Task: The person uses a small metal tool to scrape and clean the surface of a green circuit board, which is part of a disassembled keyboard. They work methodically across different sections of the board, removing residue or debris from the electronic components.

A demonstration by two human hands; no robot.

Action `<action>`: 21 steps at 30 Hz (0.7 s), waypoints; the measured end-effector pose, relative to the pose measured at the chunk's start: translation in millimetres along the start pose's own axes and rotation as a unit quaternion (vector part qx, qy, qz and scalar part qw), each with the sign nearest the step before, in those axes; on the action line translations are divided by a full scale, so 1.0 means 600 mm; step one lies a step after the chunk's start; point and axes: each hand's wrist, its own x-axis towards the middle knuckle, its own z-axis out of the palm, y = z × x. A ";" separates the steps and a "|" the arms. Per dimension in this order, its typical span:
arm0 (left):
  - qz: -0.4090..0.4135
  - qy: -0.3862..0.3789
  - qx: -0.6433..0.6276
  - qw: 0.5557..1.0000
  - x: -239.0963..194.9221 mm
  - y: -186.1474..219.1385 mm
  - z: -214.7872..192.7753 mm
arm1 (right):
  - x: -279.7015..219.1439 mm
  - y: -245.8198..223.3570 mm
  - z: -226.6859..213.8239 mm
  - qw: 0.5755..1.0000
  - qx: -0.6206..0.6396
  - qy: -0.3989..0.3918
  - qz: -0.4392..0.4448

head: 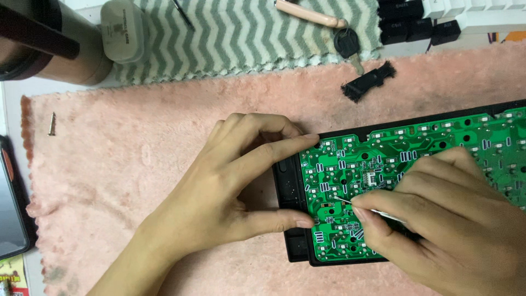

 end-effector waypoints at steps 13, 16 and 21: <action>0.004 -0.002 0.007 1.000 0.000 -0.002 0.001 | 0.003 0.002 0.000 1.000 -0.011 -0.019 -0.007; 0.005 0.001 0.006 1.000 0.001 -0.002 0.001 | 0.010 -0.001 -0.001 1.000 -0.012 -0.019 -0.014; 0.012 0.004 0.006 1.000 0.001 -0.003 0.001 | 0.008 0.000 0.002 0.999 -0.024 -0.012 -0.024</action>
